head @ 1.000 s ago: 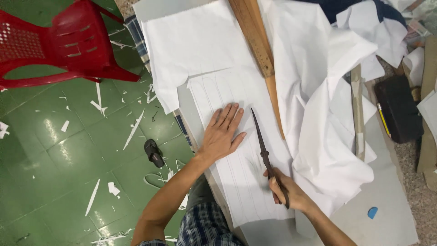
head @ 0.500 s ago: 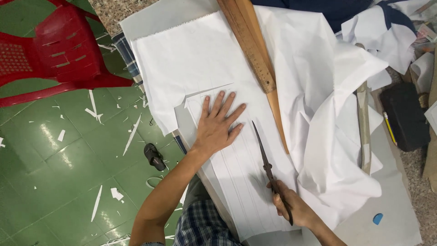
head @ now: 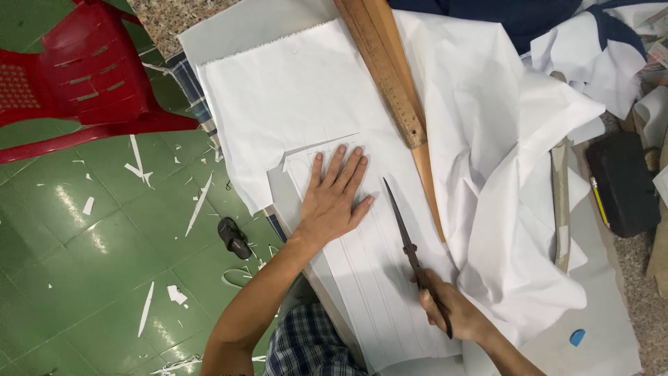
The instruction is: The person cuts white fabric pieces using shears on a work table, following drawn lines. They also use an iron to press the fabric and a ruler to measure or align sections. The person handles multiple fabric pieces, cutting them into strips and smaller shapes.
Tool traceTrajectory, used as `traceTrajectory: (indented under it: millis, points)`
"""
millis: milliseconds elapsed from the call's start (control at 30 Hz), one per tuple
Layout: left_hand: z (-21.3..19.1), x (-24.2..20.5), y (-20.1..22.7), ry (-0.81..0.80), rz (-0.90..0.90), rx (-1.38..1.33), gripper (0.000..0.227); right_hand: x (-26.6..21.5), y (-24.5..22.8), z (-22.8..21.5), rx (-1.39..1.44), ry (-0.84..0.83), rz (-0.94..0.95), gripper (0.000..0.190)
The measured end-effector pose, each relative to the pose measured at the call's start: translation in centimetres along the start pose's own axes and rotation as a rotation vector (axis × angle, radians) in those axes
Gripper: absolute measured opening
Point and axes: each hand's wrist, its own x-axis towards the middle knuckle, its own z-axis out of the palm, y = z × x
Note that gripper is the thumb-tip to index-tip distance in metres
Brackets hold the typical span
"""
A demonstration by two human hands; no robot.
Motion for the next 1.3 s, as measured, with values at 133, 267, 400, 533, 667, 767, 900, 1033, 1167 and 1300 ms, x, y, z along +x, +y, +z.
traceTrajectory:
  millis: [133,267,400,533,667,767,900,1033,1167,1300]
  points:
    - [0.0,0.0,-0.1,0.019,0.001,-0.002,0.072,1.4,-1.7,-0.2,-0.022,0.024,0.035,0.09]
    - [0.0,0.1,-0.1,-0.001,-0.001,-0.003,0.073,2.1,-2.3,-0.5,0.048,0.027,0.072,0.089]
    - [0.0,0.1,-0.2,-0.046,-0.001,0.014,0.074,2.4,-2.5,-0.4,0.025,0.051,0.08,0.082]
    - [0.0,0.1,-0.2,-0.008,-0.003,-0.017,0.073,2.5,-2.1,-0.3,-0.002,0.067,0.019,0.08]
    - [0.0,0.1,-0.2,-0.026,-0.001,-0.024,0.074,2.3,-1.6,-0.5,-0.015,0.08,-0.015,0.059]
    - [0.0,0.1,-0.2,-0.027,0.002,-0.026,0.076,1.5,-2.4,-1.4,0.007,0.007,0.015,0.065]
    - [0.0,0.0,-0.2,-0.015,-0.02,-0.105,0.079,2.2,-4.8,-2.4,-0.049,-0.008,0.11,0.07]
    - [0.0,0.0,-0.3,0.002,-0.023,-0.121,0.08,3.6,-6.5,-2.5,0.029,0.0,0.098,0.071]
    - [0.1,0.1,-0.3,-0.032,-0.023,-0.119,0.082,4.0,-6.5,-2.8,0.003,0.041,0.059,0.064]
    - [-0.2,0.0,-0.3,0.018,-0.019,-0.129,0.082,2.3,-6.9,-5.5,-0.045,-0.048,0.155,0.092]
